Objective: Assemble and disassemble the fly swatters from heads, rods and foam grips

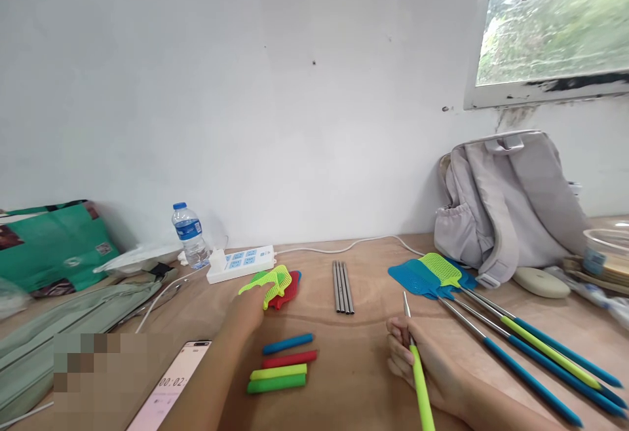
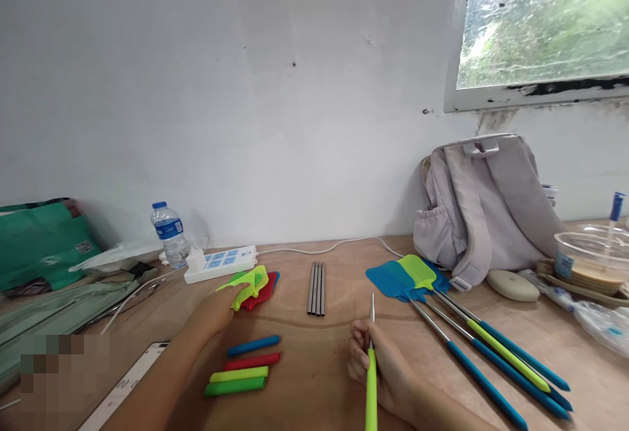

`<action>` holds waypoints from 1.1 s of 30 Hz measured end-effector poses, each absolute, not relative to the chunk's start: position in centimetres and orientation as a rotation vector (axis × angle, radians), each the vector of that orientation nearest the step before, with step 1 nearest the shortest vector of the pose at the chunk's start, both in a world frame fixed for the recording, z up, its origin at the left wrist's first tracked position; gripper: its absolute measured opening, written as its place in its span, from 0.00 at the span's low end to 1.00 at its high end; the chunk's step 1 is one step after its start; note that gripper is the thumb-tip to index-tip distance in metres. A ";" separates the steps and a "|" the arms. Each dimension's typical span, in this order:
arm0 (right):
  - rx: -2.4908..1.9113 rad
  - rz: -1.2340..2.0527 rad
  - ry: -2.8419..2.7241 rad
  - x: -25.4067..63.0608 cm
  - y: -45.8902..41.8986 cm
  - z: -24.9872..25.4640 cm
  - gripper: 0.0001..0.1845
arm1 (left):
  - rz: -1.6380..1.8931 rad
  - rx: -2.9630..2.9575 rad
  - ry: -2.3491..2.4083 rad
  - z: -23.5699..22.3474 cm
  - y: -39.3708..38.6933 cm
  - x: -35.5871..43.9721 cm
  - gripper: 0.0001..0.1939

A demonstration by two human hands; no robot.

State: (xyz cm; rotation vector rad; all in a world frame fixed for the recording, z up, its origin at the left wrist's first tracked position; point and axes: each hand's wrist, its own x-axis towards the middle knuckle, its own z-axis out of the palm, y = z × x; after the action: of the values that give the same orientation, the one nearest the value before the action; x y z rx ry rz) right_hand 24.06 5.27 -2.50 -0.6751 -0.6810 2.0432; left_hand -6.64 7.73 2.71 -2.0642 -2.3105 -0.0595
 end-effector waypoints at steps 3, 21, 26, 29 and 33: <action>-0.716 2.023 -0.741 24.1 5.1 -2.4 0.13 | -0.076 -2.104 -2.275 2.6 7.8 -6.3 0.24; -1.056 0.443 -2.138 26.0 3.5 9.5 0.13 | -1.064 -2.445 -1.856 10.7 1.9 1.8 0.10; -0.950 -0.249 -2.305 26.8 1.4 11.2 0.12 | -0.774 -2.518 -1.618 11.2 -0.8 4.5 0.11; -0.856 -0.366 -2.310 26.9 1.1 10.5 0.12 | -0.732 -2.506 -1.517 11.1 -1.2 5.2 0.08; -0.787 -0.362 -2.335 26.6 1.1 10.2 0.12 | -0.725 -2.519 -1.482 11.1 -1.5 5.4 0.08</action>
State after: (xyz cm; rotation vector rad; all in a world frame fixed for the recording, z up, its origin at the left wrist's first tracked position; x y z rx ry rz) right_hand 26.62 1.13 10.21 -0.7872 -2.3352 -0.3615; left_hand 5.41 -1.54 11.10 -2.5187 -1.4825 -0.7247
